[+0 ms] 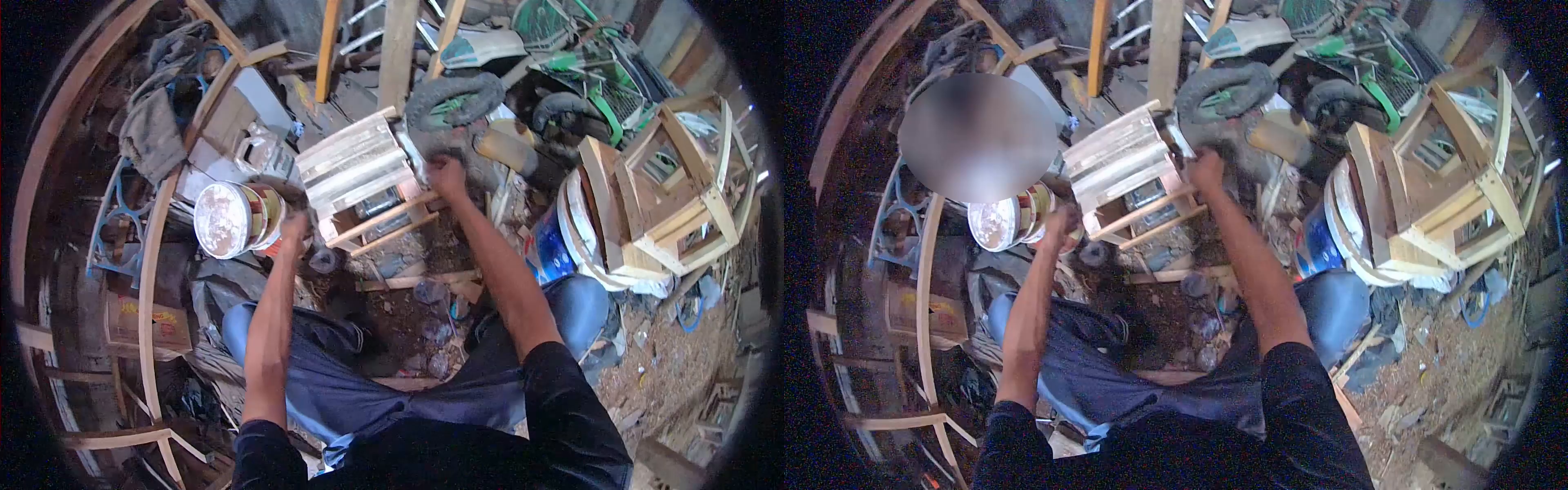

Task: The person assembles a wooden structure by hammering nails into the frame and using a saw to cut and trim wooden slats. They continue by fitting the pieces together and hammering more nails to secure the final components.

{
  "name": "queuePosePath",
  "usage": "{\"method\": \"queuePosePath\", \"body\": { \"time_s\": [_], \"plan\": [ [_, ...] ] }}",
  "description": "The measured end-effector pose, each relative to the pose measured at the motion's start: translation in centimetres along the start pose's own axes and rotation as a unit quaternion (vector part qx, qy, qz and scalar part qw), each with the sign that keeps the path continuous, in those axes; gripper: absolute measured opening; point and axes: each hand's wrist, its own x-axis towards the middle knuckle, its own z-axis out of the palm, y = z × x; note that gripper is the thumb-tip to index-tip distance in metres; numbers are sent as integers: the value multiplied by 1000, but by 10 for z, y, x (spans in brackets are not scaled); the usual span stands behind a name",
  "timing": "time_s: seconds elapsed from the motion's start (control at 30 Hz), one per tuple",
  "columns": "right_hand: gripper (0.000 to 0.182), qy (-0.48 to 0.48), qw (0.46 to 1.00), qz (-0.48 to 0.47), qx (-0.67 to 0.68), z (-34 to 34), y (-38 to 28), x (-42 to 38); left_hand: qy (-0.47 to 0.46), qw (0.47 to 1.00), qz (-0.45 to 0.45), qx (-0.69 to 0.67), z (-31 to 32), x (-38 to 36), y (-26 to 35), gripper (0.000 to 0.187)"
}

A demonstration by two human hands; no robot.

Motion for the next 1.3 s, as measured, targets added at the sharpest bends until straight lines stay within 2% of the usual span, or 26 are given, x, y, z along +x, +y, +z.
{"method": "queuePosePath", "body": {
  "time_s": [0.07, 0.13, 0.27, 0.33, 0.37, 0.4, 0.43, 0.47, 0.5, 0.53, 0.57, 0.6, 0.63, 0.7, 0.8, 0.83, 0.87, 0.9, 0.97, 1.0, 1.03, 1.07, 1.1, 1.17, 1.27, 1.3],
  "plan": [
    [26, 28, 999, -16, -13, -22, 22, -2, 113, 969, 196, 98, 10, -16, 18, 16],
    [22, 29, 991, -71, 111, -50, 49, 0, 151, 905, 371, 144, 30, -26, 38, 21],
    [19, -7, 996, 81, -31, -68, 170, -7, -68, 896, 417, 139, 100, -104, 82, 14],
    [19, -33, 991, 80, -105, -78, 211, -33, -113, 832, 516, 168, 146, -112, 58, 15],
    [21, -45, 985, 69, -149, -82, 228, -48, -220, 835, 446, 237, 165, -120, 51, 20],
    [21, -74, 983, 75, -149, -82, 253, -58, -226, 816, 507, 159, 187, -131, 37, 22],
    [23, -113, 988, 66, -83, -75, 289, -65, -247, 819, 488, 173, 213, -135, 18, 23],
    [27, -162, 982, 42, 86, -60, 345, -62, -266, 821, 470, 187, 244, -134, -7, 25],
    [32, -224, 927, 36, 298, -42, 412, -62, -289, 841, 431, 151, 281, -128, -44, 25],
    [34, -198, 979, 52, 18, -52, 351, -74, -311, 860, 388, 115, 313, -124, -75, 26],
    [37, -197, 958, 90, -186, -63, 294, -88, -328, 872, 323, 168, 333, -129, -87, 27],
    [40, -205, 945, 103, -233, -65, 279, -91, -344, 878, 252, 219, 351, -136, -96, 29],
    [43, -214, 934, 117, -261, -63, 270, -92, -347, 878, 250, 216, 369, -145, -104, 29],
    [44, -194, 951, 65, -233, -59, 285, -92, -284, 917, 83, 267, 395, -162, -120, 34],
    [42, -298, 882, 114, -346, -67, 255, -84, -256, 938, 125, 197, 429, -154, -189, 38],
    [37, -255, 929, 218, -156, -70, 263, -84, -242, 947, 159, 139, 439, -146, -212, 39],
    [32, -207, 926, 314, 39, -76, 274, -81, -236, 953, 119, 149, 427, -154, -187, 34],
    [30, -156, 874, 400, 227, -78, 286, -73, -225, 959, 78, 155, 404, -167, -138, 30],
    [32, -248, 872, 343, 246, -75, 299, -57, -225, 967, 66, 102, 365, -179, -75, 24],
    [31, -215, 856, 423, 207, -78, 253, -58, -221, 968, 89, 77, 362, -183, -69, 24],
    [35, -268, 821, 399, 308, -75, 288, -50, -102, 972, 178, 118, 362, -195, -64, 21],
    [41, -202, 838, 392, 322, -63, 266, -59, -140, 965, 186, 117, 385, -188, -90, 18],
    [41, -215, 842, 383, 315, -64, 256, -58, -218, 950, 215, 63, 371, -183, -78, 16],
    [46, -213, 902, 361, 105, -60, 235, -55, -264, 941, 208, 36, 339, -195, -58, 22],
    [55, -175, 918, 292, -206, -57, 202, -60, -280, 943, 170, 59, 274, -197, -43, 31],
    [55, -176, 921, 281, -206, -60, 193, -67, -261, 950, 147, 82, 252, -188, -55, 33]
  ]
}}
